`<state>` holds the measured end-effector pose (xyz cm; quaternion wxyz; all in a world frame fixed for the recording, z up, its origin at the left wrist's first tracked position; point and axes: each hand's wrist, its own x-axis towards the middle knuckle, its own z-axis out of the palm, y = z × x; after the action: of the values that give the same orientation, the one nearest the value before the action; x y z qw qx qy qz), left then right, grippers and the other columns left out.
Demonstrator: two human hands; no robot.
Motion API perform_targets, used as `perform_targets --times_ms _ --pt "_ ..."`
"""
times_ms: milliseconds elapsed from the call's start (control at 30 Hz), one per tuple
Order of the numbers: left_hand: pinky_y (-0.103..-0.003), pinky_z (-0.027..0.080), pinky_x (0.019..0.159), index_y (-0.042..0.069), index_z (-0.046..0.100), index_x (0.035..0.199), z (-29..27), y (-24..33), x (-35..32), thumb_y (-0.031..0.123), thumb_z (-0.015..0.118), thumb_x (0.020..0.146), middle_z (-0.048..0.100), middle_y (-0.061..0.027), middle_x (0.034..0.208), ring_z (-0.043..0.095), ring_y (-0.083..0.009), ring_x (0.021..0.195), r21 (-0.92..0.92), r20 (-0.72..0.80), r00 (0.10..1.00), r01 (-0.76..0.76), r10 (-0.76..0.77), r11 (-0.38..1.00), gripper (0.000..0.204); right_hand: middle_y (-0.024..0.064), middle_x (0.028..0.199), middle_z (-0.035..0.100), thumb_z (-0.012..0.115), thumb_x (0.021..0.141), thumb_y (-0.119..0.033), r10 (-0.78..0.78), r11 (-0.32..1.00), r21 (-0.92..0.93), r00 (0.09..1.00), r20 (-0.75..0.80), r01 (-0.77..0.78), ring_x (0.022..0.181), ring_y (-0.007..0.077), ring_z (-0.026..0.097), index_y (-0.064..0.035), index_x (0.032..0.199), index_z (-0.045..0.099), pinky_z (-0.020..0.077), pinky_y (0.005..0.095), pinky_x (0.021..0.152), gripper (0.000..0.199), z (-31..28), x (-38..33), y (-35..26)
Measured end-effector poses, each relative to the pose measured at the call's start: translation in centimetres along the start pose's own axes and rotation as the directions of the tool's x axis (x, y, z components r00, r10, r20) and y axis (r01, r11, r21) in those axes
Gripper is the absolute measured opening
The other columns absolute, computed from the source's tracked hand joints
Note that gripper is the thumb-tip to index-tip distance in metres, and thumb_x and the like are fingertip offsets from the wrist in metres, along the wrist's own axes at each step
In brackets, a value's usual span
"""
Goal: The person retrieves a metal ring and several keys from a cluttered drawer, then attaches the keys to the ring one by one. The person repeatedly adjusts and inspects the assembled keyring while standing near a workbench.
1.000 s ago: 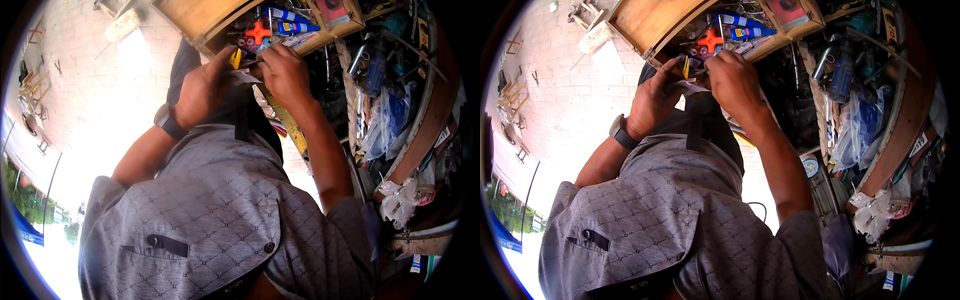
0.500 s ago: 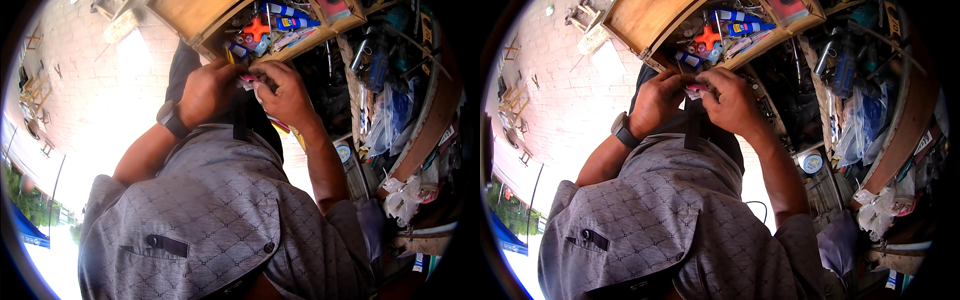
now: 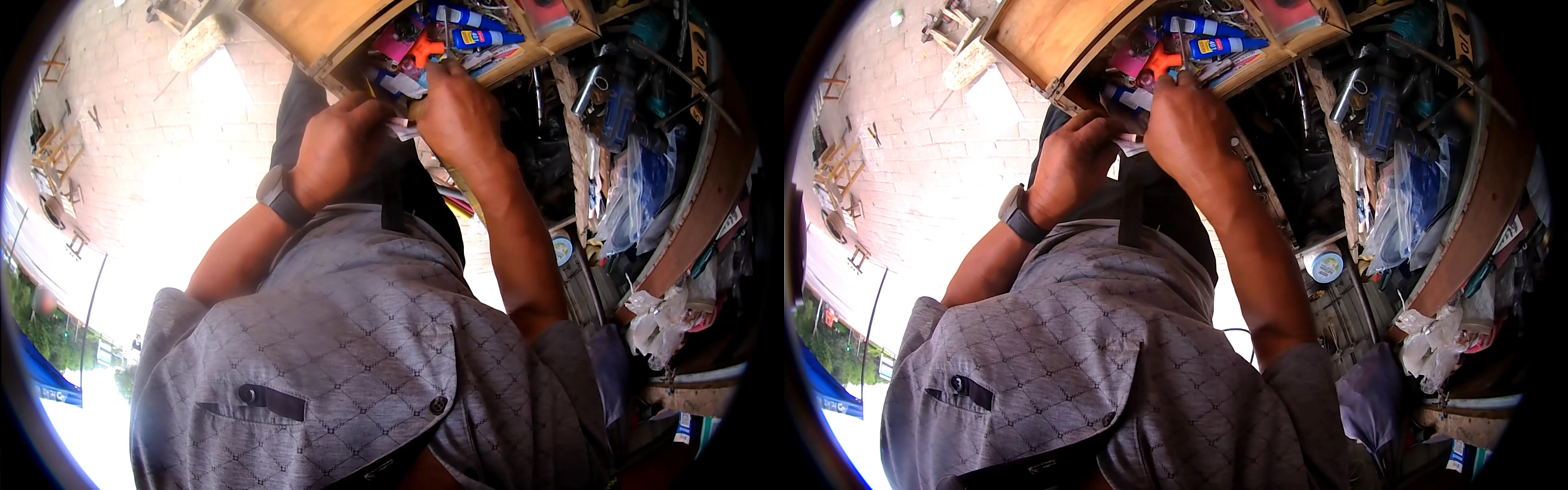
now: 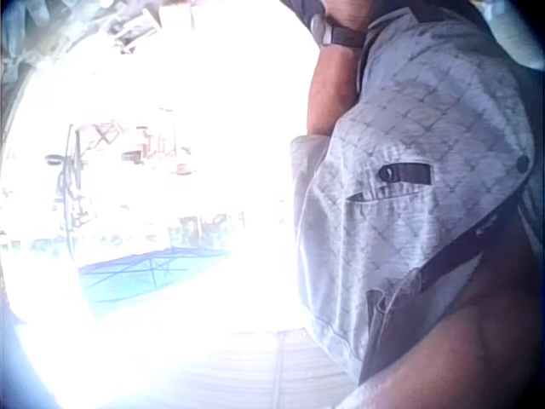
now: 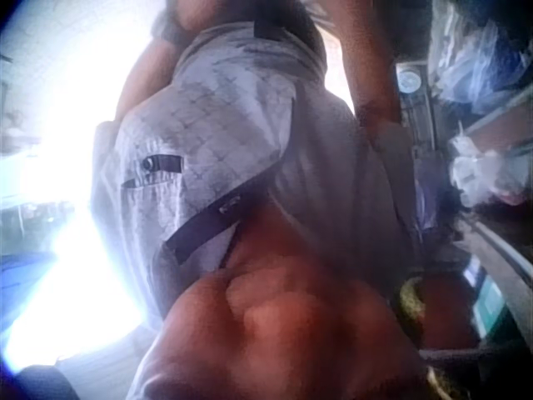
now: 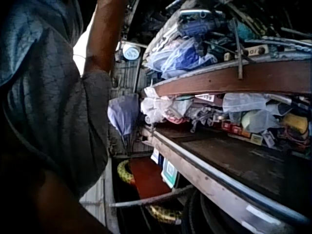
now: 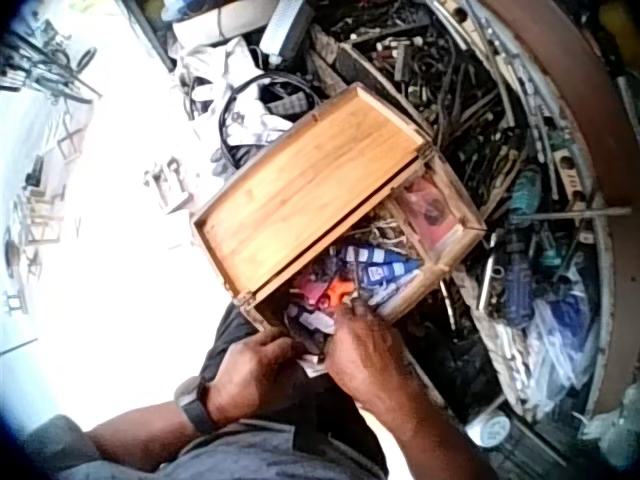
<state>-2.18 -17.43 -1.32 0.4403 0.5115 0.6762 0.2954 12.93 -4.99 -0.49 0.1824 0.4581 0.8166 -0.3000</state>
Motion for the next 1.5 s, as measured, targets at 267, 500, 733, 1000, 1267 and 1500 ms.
perform_targets --times_ms 267,500,733,1000,1267,1500 --pt "-0.04 0.058 0.082 0.005 0.073 0.106 -0.9 -0.5 -0.7 -0.007 0.065 0.077 0.069 -0.0131 0.104 0.07 -0.0361 0.094 -0.009 0.07 0.994 -0.081 0.082 0.997 0.032 0.0253 0.117 0.066 0.078 0.083 -0.018 -0.079 0.962 0.261 0.997 0.002 0.076 0.106 0.0438 0.066 0.0018 0.111 0.064 0.0546 0.0511 0.09 0.037 2.1 -1.4 -0.8" --pt "-0.041 0.058 0.084 0.004 0.072 0.105 -0.8 -1.7 -0.9 -0.008 0.064 0.077 0.069 -0.0131 0.106 0.07 -0.0355 0.097 -0.051 0.12 0.983 -0.134 0.14 0.99 0.032 0.0196 0.121 0.065 0.079 0.084 -0.018 -0.159 0.855 0.493 0.986 -0.044 0.16 0.111 0.0422 0.064 0.0008 0.119 0.063 0.054 0.0493 0.091 0.043 3.2 -3.6 -1.1" --pt "-0.041 0.058 0.084 0.007 0.072 0.106 -0.9 -1.5 -0.8 -0.006 0.067 0.077 0.069 -0.0133 0.107 0.069 -0.036 0.097 -0.024 0.141 0.982 -0.124 0.126 0.992 0.032 0.0252 0.121 0.065 0.058 0.083 0.002 -0.058 0.908 0.395 0.977 -0.206 0.137 0.113 0.0444 0.063 0.0059 0.12 0.063 0.0522 0.0481 0.096 0.038 3.4 -2.0 0.0" --pt "-0.041 0.057 0.083 0.005 0.071 0.106 -0.9 -1.4 -0.7 -0.005 0.067 0.078 0.068 -0.0142 0.106 0.069 -0.0366 0.096 -0.05 0.143 0.981 -0.123 0.129 0.991 0.03 0.0271 0.113 0.067 0.058 0.08 0.003 0.138 0.835 0.544 0.989 -0.061 -0.083 0.101 0.0457 0.066 0.0036 0.117 0.064 0.0544 0.0493 0.089 0.037 2.2 0.4 -1.9" --pt "-0.039 0.057 0.084 0.005 0.071 0.107 -0.9 -1.9 -0.7 -0.008 0.066 0.078 0.068 -0.0131 0.107 0.07 -0.0342 0.098 -0.104 0.16 0.977 -0.127 0.143 0.986 0.031 0.0145 0.088 0.073 0.065 0.09 -0.002 0.308 0.285 0.933 0.943 0.129 -0.22 0.077 0.0197 0.072 0.0002 0.122 0.064 0.0574 0.0344 0.071 0.033 4.0 -1.9 -1.8" --pt "-0.039 0.057 0.085 0.004 0.071 0.107 -0.9 -1.5 -0.7 -0.007 0.067 0.079 0.068 -0.0136 0.108 0.07 -0.035 0.098 -0.112 0.158 0.979 -0.11 0.127 0.988 0.03 0.0184 0.091 0.073 0.066 0.09 -0.004 0.21 0.587 0.789 0.975 0.067 -0.18 0.08 0.0324 0.073 0.0002 0.121 0.064 0.0577 0.04 0.074 0.032 3.9 -1.0 -0.3"
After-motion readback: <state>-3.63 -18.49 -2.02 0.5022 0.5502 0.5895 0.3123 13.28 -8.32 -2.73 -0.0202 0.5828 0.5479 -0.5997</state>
